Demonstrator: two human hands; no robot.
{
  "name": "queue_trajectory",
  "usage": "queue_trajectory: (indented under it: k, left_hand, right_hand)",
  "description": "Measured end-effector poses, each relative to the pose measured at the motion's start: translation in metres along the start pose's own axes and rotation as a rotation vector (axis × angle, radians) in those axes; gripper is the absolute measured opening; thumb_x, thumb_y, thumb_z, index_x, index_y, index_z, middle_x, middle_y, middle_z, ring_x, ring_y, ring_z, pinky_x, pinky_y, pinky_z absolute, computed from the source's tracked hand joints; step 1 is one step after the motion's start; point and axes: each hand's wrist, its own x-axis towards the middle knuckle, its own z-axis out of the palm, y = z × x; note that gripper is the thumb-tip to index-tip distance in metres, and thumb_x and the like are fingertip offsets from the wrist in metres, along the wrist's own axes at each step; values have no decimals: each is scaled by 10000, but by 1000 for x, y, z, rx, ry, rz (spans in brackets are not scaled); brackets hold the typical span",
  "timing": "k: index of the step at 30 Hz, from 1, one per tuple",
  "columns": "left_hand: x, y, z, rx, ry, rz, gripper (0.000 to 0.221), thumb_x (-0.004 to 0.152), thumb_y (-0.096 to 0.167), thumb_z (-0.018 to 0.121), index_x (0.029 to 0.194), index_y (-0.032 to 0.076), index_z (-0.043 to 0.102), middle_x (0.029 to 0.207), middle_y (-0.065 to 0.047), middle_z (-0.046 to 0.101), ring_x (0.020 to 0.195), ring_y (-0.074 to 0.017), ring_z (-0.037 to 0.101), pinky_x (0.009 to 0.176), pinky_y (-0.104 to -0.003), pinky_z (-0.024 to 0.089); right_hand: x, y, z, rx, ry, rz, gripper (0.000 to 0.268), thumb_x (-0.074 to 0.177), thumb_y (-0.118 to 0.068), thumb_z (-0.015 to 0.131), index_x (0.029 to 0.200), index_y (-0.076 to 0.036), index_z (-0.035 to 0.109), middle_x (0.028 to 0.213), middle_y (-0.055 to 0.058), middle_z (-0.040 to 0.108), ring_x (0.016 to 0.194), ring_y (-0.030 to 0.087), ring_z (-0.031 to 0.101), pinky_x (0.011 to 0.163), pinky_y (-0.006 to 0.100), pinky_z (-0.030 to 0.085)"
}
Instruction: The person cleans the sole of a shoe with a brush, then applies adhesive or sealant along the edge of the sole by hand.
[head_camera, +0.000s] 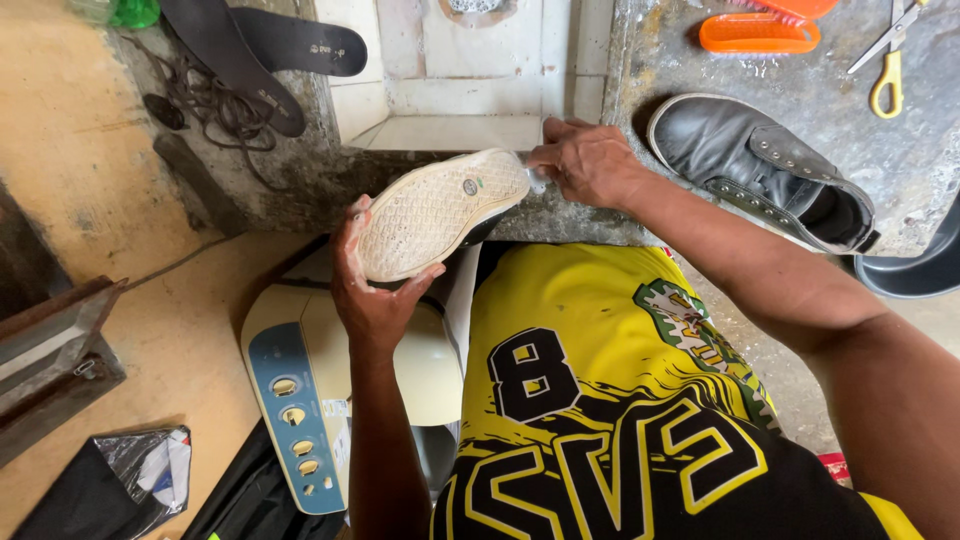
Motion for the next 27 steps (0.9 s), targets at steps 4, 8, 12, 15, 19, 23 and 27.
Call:
queue_trajectory:
  k: [4,8,12,15,19,23,27]
  left_hand:
    - [1,5,0,33,13,16,1032,663,130,1021,1492,49,412,1550,-187,510,1437,-330,534,1231,-436,458]
    - [4,23,2,56,0,-12,1024,665,146,1011,1489,45,411,1548,-182,516,1437,-332,537,1226,-428,454]
    - [11,46,5,134,-34,58,1015,661,169,1017,1482,79,426,1536,-144,523,1419,-320,550,1202,-418,471]
    - [13,62,10,180,-60,64,1003,662,193,1005,1485,95,439,1538,-123,522,1414,-312,547,1185,-413,471]
    - [17,69,12,257,-95,0,976,669,244,988,1476,91,460,1540,-117,515,1425,-318,503,1167,-432,417]
    - [21,65,11,255,-114,8,1013,682,264,977,1508,79,418,1561,-106,497,1454,-314,473,1194,-435,397]
    - [25,62,13,256,-130,28,1056,678,266,979,1525,81,375,1563,-104,491,1455,-317,470,1196,-446,387]
  right_hand:
    - [-10,-4,-5,25,-20,5,223,978,-260,617,1180,-289,709,1066,18,617,1021,256,649,814,431,553]
    - [-21,-21,-13,57,-74,32,217,984,-308,579,1143,-243,712,1120,36,652,957,301,678,804,467,546]
    - [-31,-47,-26,141,17,-87,238,1003,-319,566,1101,-157,710,1070,85,687,929,345,688,825,489,547]
    - [-30,-68,-41,90,5,-128,225,991,-304,569,1028,-130,707,1053,89,695,916,359,680,807,500,538]
    - [-30,-84,-69,75,-17,-203,190,953,-272,593,930,-109,689,997,88,703,916,355,679,788,497,530]
    - [-41,-100,-92,169,-92,-239,111,897,-207,638,890,-103,676,968,66,710,895,348,681,750,498,521]
    - [-55,-118,-109,268,-57,-313,85,875,-175,673,910,-97,683,959,69,717,876,350,682,737,488,522]
